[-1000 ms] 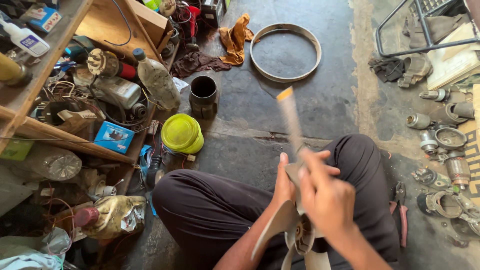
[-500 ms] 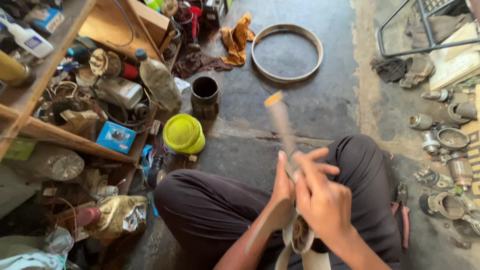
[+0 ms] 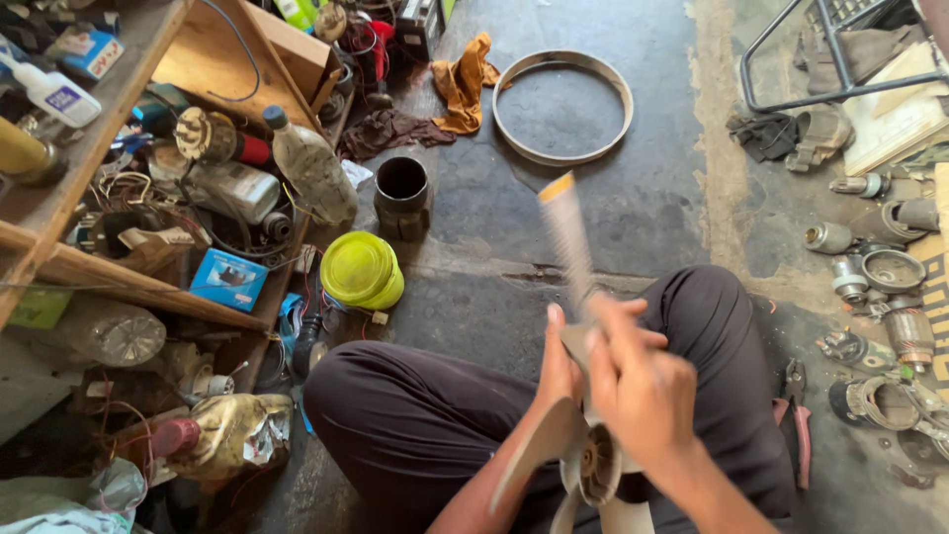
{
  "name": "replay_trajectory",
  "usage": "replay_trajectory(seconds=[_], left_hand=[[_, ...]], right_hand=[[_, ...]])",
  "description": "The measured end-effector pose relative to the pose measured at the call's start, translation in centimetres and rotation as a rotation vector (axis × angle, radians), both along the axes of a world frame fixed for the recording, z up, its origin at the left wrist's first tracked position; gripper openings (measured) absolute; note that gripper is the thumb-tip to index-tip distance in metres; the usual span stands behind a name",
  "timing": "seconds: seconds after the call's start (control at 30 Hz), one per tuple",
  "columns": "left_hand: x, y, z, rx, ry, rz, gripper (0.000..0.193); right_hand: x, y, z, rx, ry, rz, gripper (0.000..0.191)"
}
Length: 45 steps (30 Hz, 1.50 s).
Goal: The person sits on the floor and uses a metal file to smooth the edges of a fan blade. They hold the blade with one hand and file along its curved edge with the other, rotating the blade to work on different sections.
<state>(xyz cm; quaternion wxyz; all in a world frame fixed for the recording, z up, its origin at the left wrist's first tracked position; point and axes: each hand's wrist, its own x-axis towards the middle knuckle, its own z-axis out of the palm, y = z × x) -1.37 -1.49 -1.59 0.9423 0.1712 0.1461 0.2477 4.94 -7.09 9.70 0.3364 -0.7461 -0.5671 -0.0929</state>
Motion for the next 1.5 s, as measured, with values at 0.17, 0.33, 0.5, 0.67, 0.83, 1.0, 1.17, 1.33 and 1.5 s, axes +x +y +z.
replay_trajectory(seconds=[0.17, 0.33, 0.5, 0.67, 0.83, 1.0, 1.17, 1.33, 1.5], left_hand=[[1.0, 0.3, -0.2, -0.064, 0.088, 0.023, 0.089], [-0.4, 0.3, 2.5, 0.112, -0.234, 0.039, 0.09], [-1.1, -0.1, 5.0, 0.019, 0.251, -0.022, 0.086], [0.1, 0.7, 3.3, -0.038, 0.097, 0.004, 0.086], [-0.1, 0.6, 1.5, 0.08, -0.265, 0.016, 0.091], [-0.4, 0.2, 1.4, 0.055, 0.121, -0.004, 0.09], [0.6, 0.8, 0.4, 0.007, 0.122, 0.019, 0.092], [0.2, 0.7, 0.3, 0.173, -0.092, 0.041, 0.092], [-0.2, 0.3, 2.2, 0.063, 0.139, -0.01, 0.09]], right_hand=[[3.1, 2.0, 0.9, -0.049, 0.252, -0.034, 0.036], [-0.7, -1.1, 0.8, 0.03, 0.164, 0.062, 0.035], [0.9, 1.5, 0.8, -0.007, 0.122, -0.022, 0.036], [3.3, 2.7, 1.2, -0.038, 0.183, -0.009, 0.035], [-0.6, -1.1, 0.1, -0.028, 0.107, 0.067, 0.037], [1.0, 1.6, 0.4, -0.057, 0.065, -0.078, 0.036], [2.1, 1.8, 1.7, -0.057, 0.253, -0.03, 0.034], [-1.5, -1.9, 1.3, 0.012, 0.124, 0.081, 0.035], [1.4, 1.4, 1.2, -0.126, 0.195, -0.1, 0.037]])
